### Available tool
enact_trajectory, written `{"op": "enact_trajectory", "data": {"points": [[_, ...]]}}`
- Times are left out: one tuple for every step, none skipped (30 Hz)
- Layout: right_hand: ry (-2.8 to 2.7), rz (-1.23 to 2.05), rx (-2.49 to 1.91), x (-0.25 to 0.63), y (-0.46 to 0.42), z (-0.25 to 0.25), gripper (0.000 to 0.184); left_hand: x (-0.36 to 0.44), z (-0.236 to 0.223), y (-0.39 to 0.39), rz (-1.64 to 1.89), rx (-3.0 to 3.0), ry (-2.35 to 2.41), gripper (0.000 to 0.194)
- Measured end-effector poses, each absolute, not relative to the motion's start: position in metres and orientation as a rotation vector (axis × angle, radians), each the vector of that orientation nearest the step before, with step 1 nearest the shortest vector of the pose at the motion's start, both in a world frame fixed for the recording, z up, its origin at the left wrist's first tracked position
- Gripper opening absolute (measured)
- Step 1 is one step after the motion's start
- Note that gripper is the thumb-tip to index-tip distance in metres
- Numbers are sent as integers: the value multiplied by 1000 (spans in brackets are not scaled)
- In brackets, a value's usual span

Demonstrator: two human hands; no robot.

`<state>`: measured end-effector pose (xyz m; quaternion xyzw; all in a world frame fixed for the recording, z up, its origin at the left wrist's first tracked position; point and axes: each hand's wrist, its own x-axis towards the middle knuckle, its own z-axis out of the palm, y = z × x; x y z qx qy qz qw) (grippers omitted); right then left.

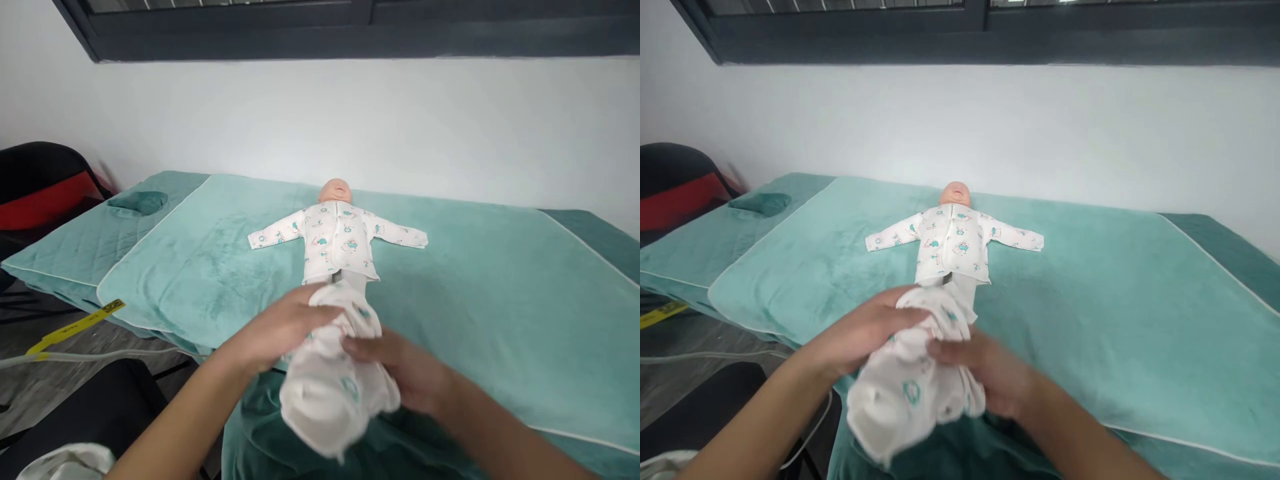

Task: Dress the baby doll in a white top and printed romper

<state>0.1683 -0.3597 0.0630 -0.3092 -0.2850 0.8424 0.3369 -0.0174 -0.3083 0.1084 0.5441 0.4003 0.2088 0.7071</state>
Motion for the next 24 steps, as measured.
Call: {"op": "enact_trajectory", "data": {"points": [[-660, 2221, -817, 169, -373, 56, 46, -18, 105, -315, 417, 1194, 870, 35], [-602, 2220, -837, 170, -386, 48, 46, -18, 101, -321, 375, 1204, 854, 35], [-558, 2183, -885, 172, -397, 40, 45, -17, 95, -325, 343, 1231, 848, 35], [-522, 2127, -943, 173, -405, 33, 43, -16, 89, -327, 321, 1270, 855, 35], [-497, 2057, -999, 174, -411, 26, 43, -15, 81, -327, 310, 1317, 871, 35], [-478, 1984, -1054, 174, -415, 19, 44, -13, 73, -326, 304, 1365, 891, 34], [-471, 1918, -1103, 175, -416, 13, 46, -10, 64, -325, 303, 1410, 909, 33], [-481, 1857, -1153, 175, -416, 8, 49, -7, 57, -323, 305, 1449, 921, 31], [-513, 1797, -1216, 176, -415, 4, 52, -5, 50, -321, 310, 1483, 927, 30], [-564, 1732, -1298, 176, -413, 0, 53, -2, 44, -320, 317, 1512, 927, 28], [-623, 1664, -1388, 176, -412, -3, 52, 0, 42, -320, 324, 1536, 926, 26], [-680, 1609, -1460, 177, -412, -5, 51, 1, 41, -321, 328, 1552, 923, 25], [-727, 1581, -1495, 176, -413, -6, 50, 0, 45, -323, 322, 1557, 918, 25], [-765, 1592, -1488, 175, -416, -6, 49, -2, 51, -325, 301, 1550, 906, 25], [-808, 1639, -1433, 174, -420, -5, 49, -5, 60, -329, 258, 1533, 882, 25], [-862, 1698, -1348, 171, -426, -3, 49, -9, 70, -333, 201, 1507, 851, 25], [-923, 1747, -1260, 168, -431, -1, 50, -15, 82, -337, 132, 1481, 810, 24], [-984, 1774, -1194, 165, -435, 2, 50, -20, 93, -341, 66, 1459, 779, 20], [-1035, 1780, -1152, 161, -439, 5, 49, -25, 102, -344, 31, 1453, 772, 17], [-1062, 1777, -1130, 158, -441, 8, 47, -29, 108, -347, 30, 1458, 792, 15], [-1064, 1755, -1133, 156, -441, 10, 44, -31, 110, -349, 59, 1476, 833, 12], [-1058, 1715, -1166, 154, -439, 11, 39, -32, 109, -350, 114, 1507, 886, 9], [-1062, 1655, -1221, 154, -436, 10, 32, -31, 103, -350, 180, 1543, 937, 7], [-1078, 1570, -1295, 156, -433, 8, 27, -29, 95, -349, 248, 1583, 979, 6]]}}
